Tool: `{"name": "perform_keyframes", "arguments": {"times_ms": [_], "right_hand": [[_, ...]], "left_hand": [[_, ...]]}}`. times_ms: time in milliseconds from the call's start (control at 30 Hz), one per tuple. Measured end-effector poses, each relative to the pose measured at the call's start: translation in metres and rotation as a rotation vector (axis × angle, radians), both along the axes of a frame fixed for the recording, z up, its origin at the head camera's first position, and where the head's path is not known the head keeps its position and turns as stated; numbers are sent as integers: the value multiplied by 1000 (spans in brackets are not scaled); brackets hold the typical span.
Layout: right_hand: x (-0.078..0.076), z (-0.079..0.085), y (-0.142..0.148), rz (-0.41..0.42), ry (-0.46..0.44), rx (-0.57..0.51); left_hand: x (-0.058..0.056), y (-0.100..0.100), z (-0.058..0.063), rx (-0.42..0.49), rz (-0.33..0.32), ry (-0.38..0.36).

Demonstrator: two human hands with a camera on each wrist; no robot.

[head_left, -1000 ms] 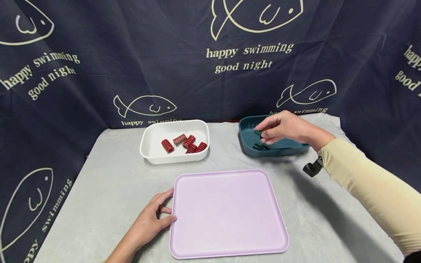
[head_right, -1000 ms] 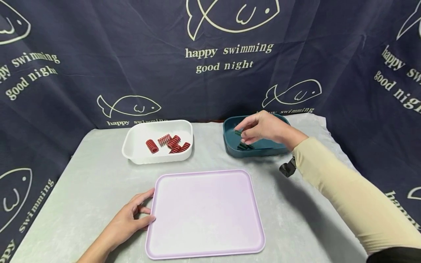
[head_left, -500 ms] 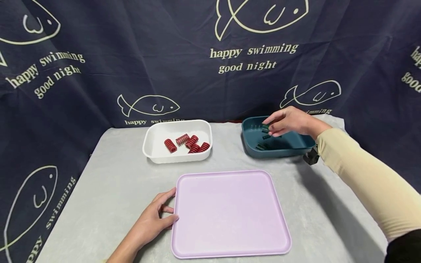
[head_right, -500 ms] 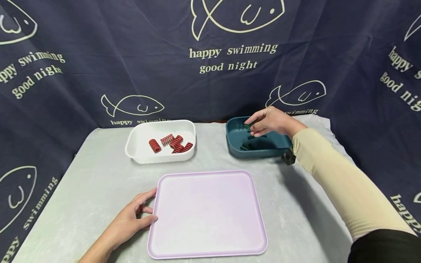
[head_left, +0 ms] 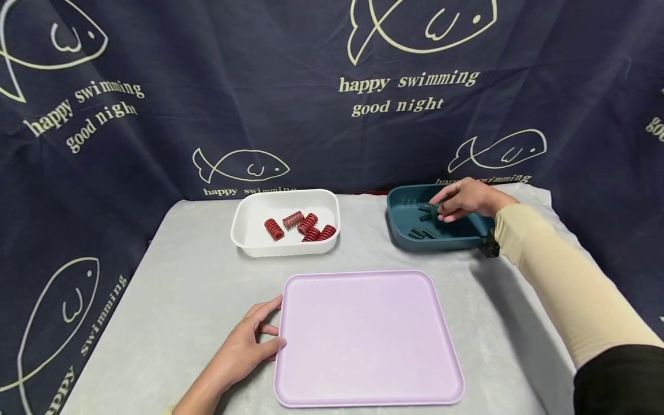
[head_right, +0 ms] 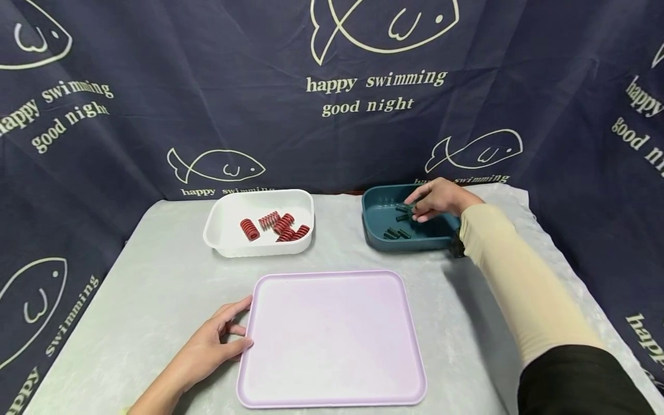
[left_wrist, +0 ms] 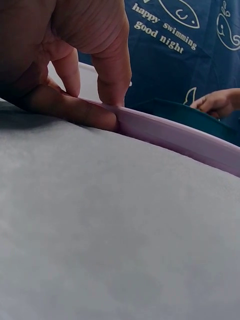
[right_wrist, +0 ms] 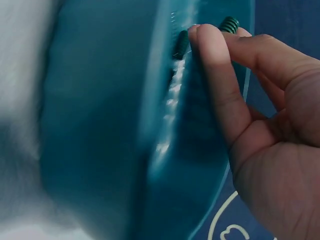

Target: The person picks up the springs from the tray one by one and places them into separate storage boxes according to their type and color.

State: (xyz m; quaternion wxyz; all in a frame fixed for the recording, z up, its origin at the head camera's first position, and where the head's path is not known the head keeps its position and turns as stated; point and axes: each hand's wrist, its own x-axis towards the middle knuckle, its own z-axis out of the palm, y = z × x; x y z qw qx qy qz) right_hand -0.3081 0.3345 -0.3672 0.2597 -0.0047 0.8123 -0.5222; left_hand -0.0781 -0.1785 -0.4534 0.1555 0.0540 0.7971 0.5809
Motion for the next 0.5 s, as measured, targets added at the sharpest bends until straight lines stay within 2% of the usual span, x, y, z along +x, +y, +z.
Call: {"name": "perform_keyframes", "arguments": {"times_ms": [200, 500], "right_hand": [[2, -12, 8, -8, -56, 43], [3, -21, 8, 12, -99, 78]], "left_hand": [[0, 1, -1, -8, -4, 4], [0, 0, -2, -7, 3, 5]]}}
